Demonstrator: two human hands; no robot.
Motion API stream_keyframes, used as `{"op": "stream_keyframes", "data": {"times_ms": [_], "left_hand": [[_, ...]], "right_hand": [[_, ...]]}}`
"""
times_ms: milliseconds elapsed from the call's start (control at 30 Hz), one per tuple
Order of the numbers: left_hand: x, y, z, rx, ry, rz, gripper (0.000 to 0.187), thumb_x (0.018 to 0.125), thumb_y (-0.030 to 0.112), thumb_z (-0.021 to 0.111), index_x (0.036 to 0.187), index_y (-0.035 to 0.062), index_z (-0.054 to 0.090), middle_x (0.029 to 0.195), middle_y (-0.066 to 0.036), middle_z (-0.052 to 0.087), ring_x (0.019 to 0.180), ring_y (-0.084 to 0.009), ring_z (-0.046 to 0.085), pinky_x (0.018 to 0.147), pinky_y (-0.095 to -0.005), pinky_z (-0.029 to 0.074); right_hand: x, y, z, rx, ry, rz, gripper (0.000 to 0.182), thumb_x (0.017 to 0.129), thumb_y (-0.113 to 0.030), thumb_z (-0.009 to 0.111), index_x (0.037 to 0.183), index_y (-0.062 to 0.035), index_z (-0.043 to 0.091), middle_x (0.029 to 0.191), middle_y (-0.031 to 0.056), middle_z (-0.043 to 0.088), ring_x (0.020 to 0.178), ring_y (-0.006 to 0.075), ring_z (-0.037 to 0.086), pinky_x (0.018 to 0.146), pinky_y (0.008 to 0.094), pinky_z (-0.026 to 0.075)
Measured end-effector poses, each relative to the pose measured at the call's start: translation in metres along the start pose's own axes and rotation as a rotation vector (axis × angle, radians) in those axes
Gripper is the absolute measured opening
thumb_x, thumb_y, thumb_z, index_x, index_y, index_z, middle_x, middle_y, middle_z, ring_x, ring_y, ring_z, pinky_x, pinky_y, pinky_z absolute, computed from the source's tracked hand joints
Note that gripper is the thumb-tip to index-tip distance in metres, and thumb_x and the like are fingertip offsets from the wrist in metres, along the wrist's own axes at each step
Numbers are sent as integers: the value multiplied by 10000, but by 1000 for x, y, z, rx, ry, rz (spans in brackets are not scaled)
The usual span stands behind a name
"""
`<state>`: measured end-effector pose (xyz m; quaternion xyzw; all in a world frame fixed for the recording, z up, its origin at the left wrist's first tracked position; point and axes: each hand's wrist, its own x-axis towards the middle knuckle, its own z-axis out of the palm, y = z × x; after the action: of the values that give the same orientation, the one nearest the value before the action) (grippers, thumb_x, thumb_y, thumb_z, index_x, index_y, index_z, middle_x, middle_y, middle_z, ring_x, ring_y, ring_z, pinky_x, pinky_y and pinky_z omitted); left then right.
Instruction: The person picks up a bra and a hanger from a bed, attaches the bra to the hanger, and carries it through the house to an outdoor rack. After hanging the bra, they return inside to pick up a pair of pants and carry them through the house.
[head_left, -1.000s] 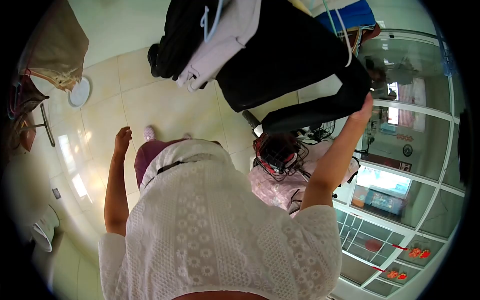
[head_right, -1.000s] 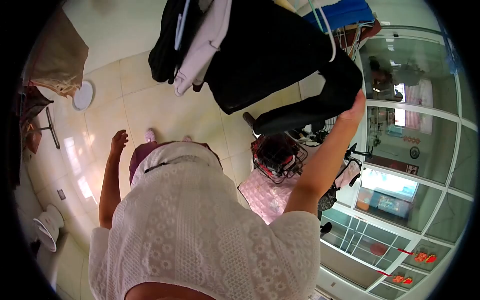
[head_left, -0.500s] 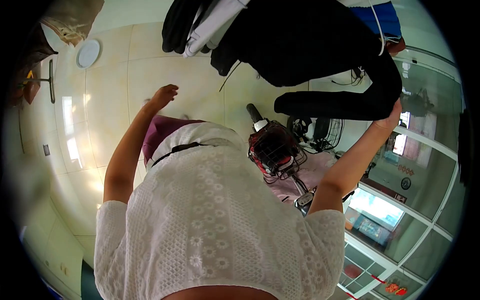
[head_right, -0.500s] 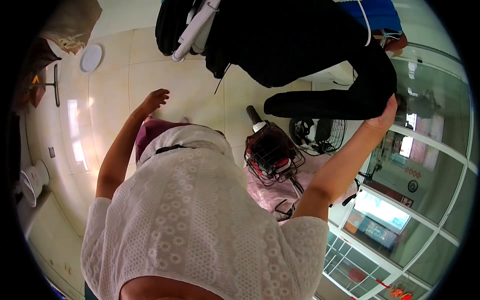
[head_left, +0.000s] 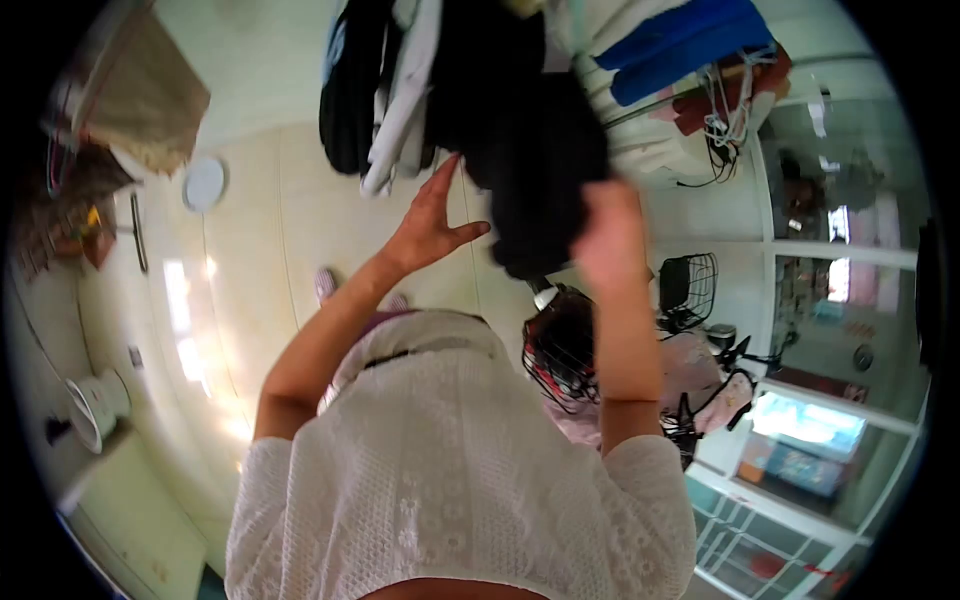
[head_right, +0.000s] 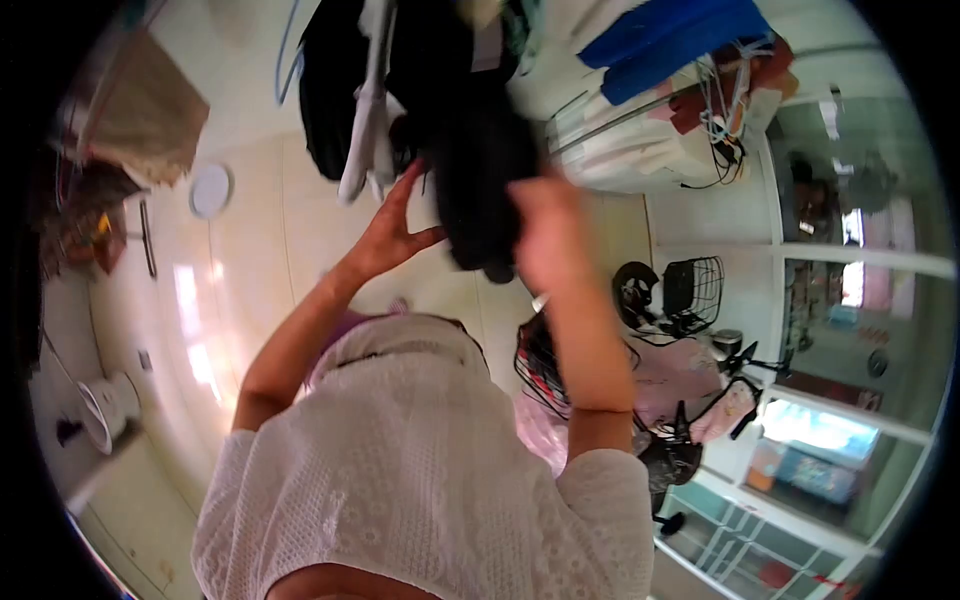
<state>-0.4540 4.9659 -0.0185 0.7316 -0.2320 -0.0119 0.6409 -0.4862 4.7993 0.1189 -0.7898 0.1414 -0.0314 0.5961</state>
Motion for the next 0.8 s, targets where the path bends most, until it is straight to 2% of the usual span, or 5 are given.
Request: {"op": "stream_keyframes", "data": {"times_ms": [100,200,400,633,800], "left_hand": [[5,-43,-35,-151,-132,37,614,708,133,594,1214,-25,283,1182,-173,391,1096,-251,376,922,-313,292],[8,-51,-88,-155,171,-20,376,783,138,499,1106,-18,388,956,-121,485,880,-185,464,795,-259,361],[6,42,-139,-271,223,-288,347,873,301,347,925,-18,474,846,-101,560,810,-170,530,788,-293,393],[-26,61,-108,-137,117,-313,204,831,68,438,1008,-28,461,855,-79,549,819,-135,498,769,-247,384],[-45,64,-96,-65,99,-382,193,826,48,438,1007,-6,476,906,-61,545,834,-122,501,754,-235,388]], "right_hand": [[-27,-11,80,51,-720,-192,263,802,-172,458,956,37,505,982,141,509,871,218,503,765,314,395],[-32,10,111,-69,-461,-924,271,801,-181,470,944,44,520,861,126,565,775,195,545,710,293,421],[91,117,91,-33,-47,-326,245,756,-191,528,944,-34,539,732,85,593,594,171,552,512,272,429],[230,103,86,-409,490,-231,709,687,-282,619,1213,32,262,1200,236,349,1056,370,397,882,379,338],[260,107,78,381,48,23,388,742,-119,500,1105,8,444,1075,174,499,923,295,510,810,374,393]]}}
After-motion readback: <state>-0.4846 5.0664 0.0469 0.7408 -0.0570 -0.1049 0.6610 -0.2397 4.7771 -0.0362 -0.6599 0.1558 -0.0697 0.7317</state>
